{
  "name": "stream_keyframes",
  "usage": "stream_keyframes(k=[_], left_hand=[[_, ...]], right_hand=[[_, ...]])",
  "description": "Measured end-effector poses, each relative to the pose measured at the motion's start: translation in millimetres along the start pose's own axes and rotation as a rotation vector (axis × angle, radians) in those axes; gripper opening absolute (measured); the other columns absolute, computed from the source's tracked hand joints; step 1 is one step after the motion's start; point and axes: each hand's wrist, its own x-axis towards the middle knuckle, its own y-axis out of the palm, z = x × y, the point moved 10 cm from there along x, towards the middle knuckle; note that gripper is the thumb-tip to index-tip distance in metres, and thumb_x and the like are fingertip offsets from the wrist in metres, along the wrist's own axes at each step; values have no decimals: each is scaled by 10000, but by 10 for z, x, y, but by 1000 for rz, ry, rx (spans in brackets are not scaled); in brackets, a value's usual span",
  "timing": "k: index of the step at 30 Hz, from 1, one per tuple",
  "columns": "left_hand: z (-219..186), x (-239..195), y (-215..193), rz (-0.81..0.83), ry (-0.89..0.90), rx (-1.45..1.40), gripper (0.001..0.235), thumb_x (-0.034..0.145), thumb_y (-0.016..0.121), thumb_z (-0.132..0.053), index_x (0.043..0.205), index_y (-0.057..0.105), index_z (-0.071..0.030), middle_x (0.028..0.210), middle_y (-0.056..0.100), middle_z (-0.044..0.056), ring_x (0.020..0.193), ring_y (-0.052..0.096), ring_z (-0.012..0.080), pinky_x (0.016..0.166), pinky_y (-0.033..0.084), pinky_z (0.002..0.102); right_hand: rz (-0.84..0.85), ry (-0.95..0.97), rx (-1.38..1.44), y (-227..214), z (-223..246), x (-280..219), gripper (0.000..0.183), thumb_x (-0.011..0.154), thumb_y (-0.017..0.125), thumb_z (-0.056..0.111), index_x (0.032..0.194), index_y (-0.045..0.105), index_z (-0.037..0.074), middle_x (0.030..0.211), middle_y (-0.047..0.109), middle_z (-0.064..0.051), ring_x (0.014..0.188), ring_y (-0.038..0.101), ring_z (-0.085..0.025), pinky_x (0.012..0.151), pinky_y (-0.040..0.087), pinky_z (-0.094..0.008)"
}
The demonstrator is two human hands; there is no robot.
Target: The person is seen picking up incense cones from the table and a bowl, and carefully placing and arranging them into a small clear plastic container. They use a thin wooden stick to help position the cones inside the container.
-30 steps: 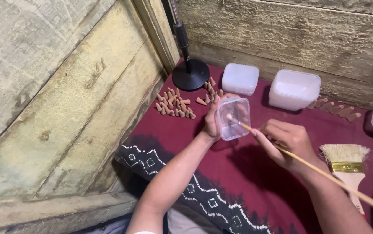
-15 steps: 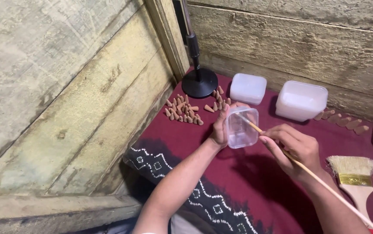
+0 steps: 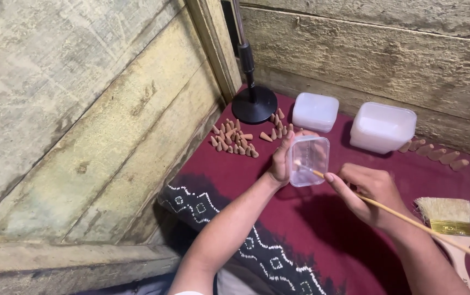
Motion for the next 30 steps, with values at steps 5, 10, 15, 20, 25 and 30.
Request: stream_keyframes(k=[5, 10, 15, 20, 25, 30], left_hand=[[76, -19, -15, 1, -56, -31, 598, 1070, 480, -554, 1255, 590, 4, 1039, 724, 197, 941, 715, 311, 886, 543, 414], [125, -19, -65, -31, -80, -53, 585, 1076, 479, -549, 1250, 602, -3, 1030, 724, 177, 952, 711, 283, 867, 556, 408], [192, -28, -48, -17, -142, 18, 616, 1050, 505, -590, 1248, 624, -20, 1116, 722, 145, 999, 696, 226, 873, 543, 355], [136, -24, 84, 64, -135, -23, 612, 1095, 442, -562, 1248, 632, -1, 1078, 734, 179, 968, 717, 267, 887, 551, 390], [144, -15, 27, 30, -132, -3, 578, 1077, 475, -553, 1214, 632, -14, 1075, 715, 139, 957, 702, 246, 874, 546, 384], [131, -5, 88, 69, -115, -21, 575, 1079, 489, -533, 1234, 624, 4, 1128, 704, 143, 1006, 689, 222, 909, 540, 357]], right_hand=[[-131, -25, 81, -171, 102, 28, 126, 953, 680, 94, 875, 677, -5, 804, 690, -85, 656, 614, -160, 594, 474, -268], [-40, 4, -33, -45, 23, 4, 312, 997, 636, 159, 707, 571, 66, 587, 483, -18, 479, 436, -145, 514, 367, -312], [-164, -12, 63, -260, 165, 42, 173, 979, 655, 56, 815, 662, -1, 768, 693, -64, 598, 581, -132, 572, 446, -268], [-72, -24, 45, -70, 157, 52, 187, 977, 652, 103, 810, 636, 21, 767, 658, -71, 614, 598, -154, 559, 457, -281], [97, 65, -13, 56, 60, 27, 431, 999, 604, 246, 624, 449, 101, 531, 420, -22, 435, 389, -189, 469, 343, -361], [-187, -87, 46, -256, 316, 94, 178, 990, 651, 19, 829, 628, -50, 820, 683, -136, 676, 647, -193, 643, 505, -283]])
